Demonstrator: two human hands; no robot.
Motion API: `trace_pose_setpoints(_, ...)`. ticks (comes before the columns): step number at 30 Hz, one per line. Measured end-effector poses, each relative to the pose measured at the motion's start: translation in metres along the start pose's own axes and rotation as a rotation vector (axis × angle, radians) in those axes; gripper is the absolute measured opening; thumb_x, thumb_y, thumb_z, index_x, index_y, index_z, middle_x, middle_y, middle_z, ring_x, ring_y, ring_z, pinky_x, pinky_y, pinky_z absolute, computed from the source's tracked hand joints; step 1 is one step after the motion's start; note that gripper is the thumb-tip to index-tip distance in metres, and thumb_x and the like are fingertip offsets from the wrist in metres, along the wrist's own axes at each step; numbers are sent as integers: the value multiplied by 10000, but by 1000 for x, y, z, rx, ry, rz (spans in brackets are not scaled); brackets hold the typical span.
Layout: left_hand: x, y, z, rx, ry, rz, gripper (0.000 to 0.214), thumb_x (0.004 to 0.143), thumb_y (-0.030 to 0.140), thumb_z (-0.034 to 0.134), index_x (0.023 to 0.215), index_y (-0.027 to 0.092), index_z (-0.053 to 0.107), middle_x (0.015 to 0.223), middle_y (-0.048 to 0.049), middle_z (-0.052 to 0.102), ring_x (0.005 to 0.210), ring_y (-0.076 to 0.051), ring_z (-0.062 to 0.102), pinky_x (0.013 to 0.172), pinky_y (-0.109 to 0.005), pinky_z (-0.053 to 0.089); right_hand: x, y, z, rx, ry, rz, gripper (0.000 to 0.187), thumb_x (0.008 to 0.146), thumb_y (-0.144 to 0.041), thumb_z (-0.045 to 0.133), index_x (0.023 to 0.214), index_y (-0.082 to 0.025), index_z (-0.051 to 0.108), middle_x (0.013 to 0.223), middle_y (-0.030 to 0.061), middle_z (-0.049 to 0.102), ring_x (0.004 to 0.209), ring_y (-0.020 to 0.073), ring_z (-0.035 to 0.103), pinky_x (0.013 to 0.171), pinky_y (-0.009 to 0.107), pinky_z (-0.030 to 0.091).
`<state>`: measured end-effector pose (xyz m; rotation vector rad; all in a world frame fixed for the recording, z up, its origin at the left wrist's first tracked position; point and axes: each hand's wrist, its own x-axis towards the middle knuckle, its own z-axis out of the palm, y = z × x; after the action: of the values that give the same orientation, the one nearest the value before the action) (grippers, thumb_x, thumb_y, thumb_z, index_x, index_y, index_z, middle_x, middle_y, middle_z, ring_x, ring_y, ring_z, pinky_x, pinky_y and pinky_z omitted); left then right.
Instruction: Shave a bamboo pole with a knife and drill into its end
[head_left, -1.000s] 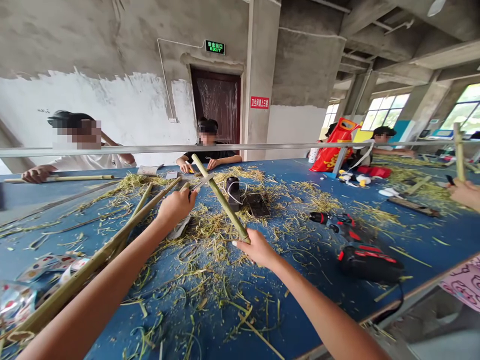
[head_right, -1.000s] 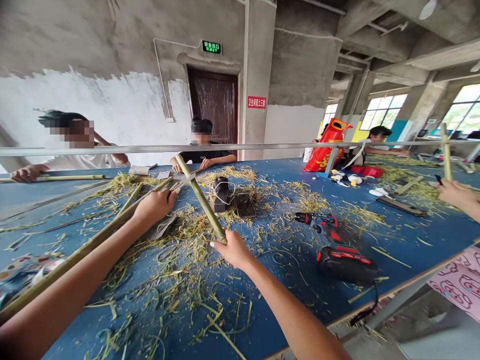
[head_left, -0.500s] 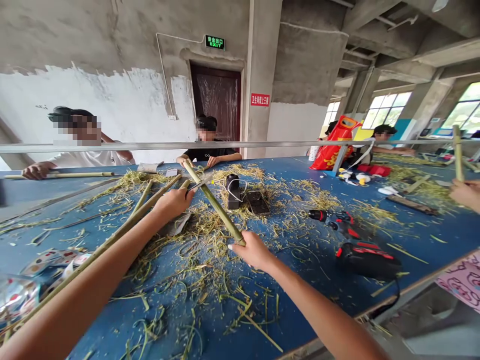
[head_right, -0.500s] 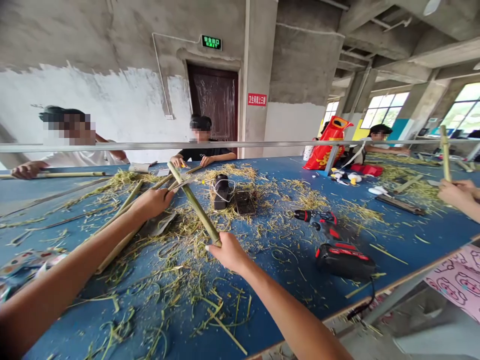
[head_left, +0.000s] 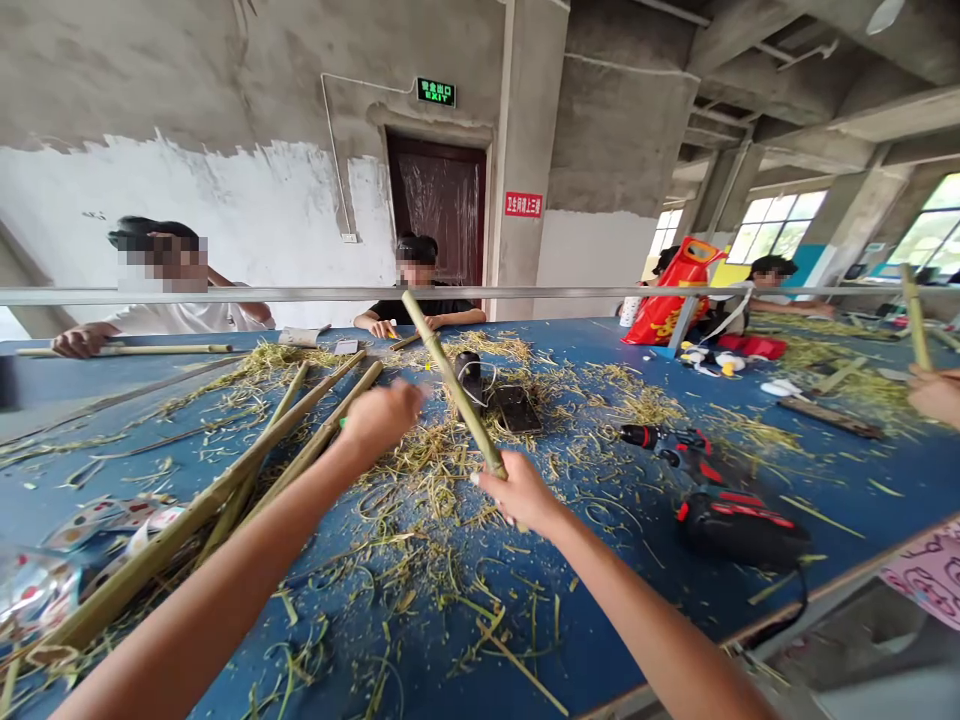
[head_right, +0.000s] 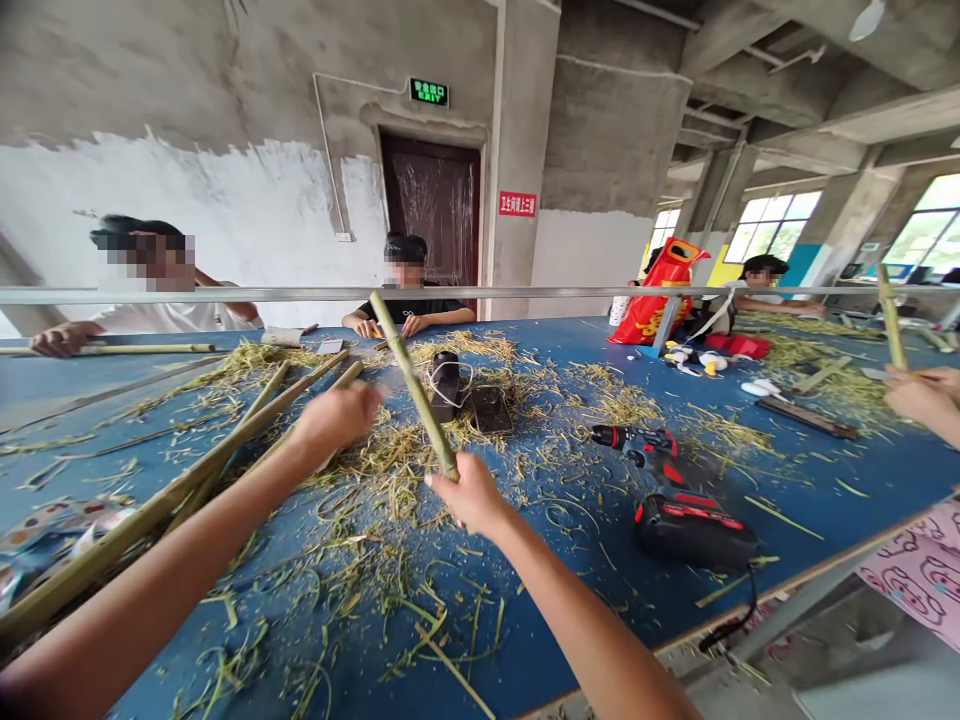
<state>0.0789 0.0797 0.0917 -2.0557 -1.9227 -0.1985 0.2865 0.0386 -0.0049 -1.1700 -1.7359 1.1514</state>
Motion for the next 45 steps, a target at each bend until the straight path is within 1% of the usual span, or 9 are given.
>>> trace_pose_setpoints(4, -10, 2, 3, 13, 41, -33, 617, 862, 504, 59, 951, 107, 524, 753, -131, 622, 641, -208, 587, 579, -312, 426, -2, 5, 2, -50, -47, -48, 222, 740, -349, 537, 702, -199, 378, 483, -81, 357, 348, 64, 387, 329, 188, 288)
trace_pose_setpoints(8, -34, 18, 14, -97, -79, 255, 561, 847, 550, 147, 885, 156, 544, 652, -64, 609, 546, -165, 560, 516, -255, 396, -1, 4, 2, -104, 21, -121, 199, 718, -285, 559, 661, -185, 396, 498, -69, 363, 399, 52, 382, 366, 177, 284)
trace_pose_setpoints(13, -30, -5, -3, 17, 7, -95, 650, 869, 491, 43, 919, 73, 538, 741, -137, 624, 621, -190, 573, 559, -277, 399, -5, 2, 10, 27, -104, -26, 203, 739, -336, 539, 715, -195, 394, 465, -84, 366, 329, 59, 379, 317, 182, 291)
trace_pose_setpoints(17, -38, -10, 8, -91, -79, 209, 546, 851, 531, 143, 859, 169, 552, 640, -61, 611, 559, -176, 572, 500, -248, 365, -5, 0, 15, 119, -122, -56, 217, 728, -313, 560, 699, -199, 378, 454, -99, 331, 322, 53, 378, 309, 170, 303)
trace_pose_setpoints(23, -28, -28, 13, 22, 128, -147, 563, 856, 502, 120, 842, 142, 552, 670, -107, 619, 601, -217, 594, 499, -262, 363, -12, 0, 15, 177, -232, 40, 241, 727, -347, 572, 747, -202, 381, 451, -108, 345, 309, 46, 346, 282, 165, 305)
trace_pose_setpoints(30, -72, 9, 20, -11, -64, 322, 549, 852, 532, 110, 847, 173, 526, 617, -72, 601, 555, -211, 590, 469, -258, 348, -5, -5, 12, 138, -143, -71, 230, 737, -343, 564, 704, -199, 388, 443, -96, 342, 327, 55, 365, 313, 177, 299)
trace_pose_setpoints(35, -43, 12, 14, 44, -6, 302, 588, 840, 558, 95, 915, 169, 529, 655, -86, 614, 599, -223, 598, 509, -272, 383, -4, -7, 4, 131, -40, -85, 217, 748, -361, 541, 731, -200, 396, 486, -91, 347, 321, 57, 375, 304, 186, 315)
trace_pose_setpoints(40, -2, -16, -7, 16, 49, -34, 647, 839, 567, 85, 907, 118, 544, 750, -115, 633, 644, -198, 585, 565, -276, 410, -8, 1, 4, 85, -89, -12, 239, 732, -371, 556, 735, -196, 394, 472, -93, 360, 311, 59, 386, 275, 175, 312)
trace_pose_setpoints(45, -30, 1, 11, -26, 43, 38, 628, 847, 545, 57, 886, 153, 547, 670, -79, 611, 547, -180, 564, 504, -264, 391, -3, 4, 1, 122, -112, -31, 225, 739, -355, 555, 745, -201, 390, 432, -108, 343, 291, 52, 359, 272, 168, 299)
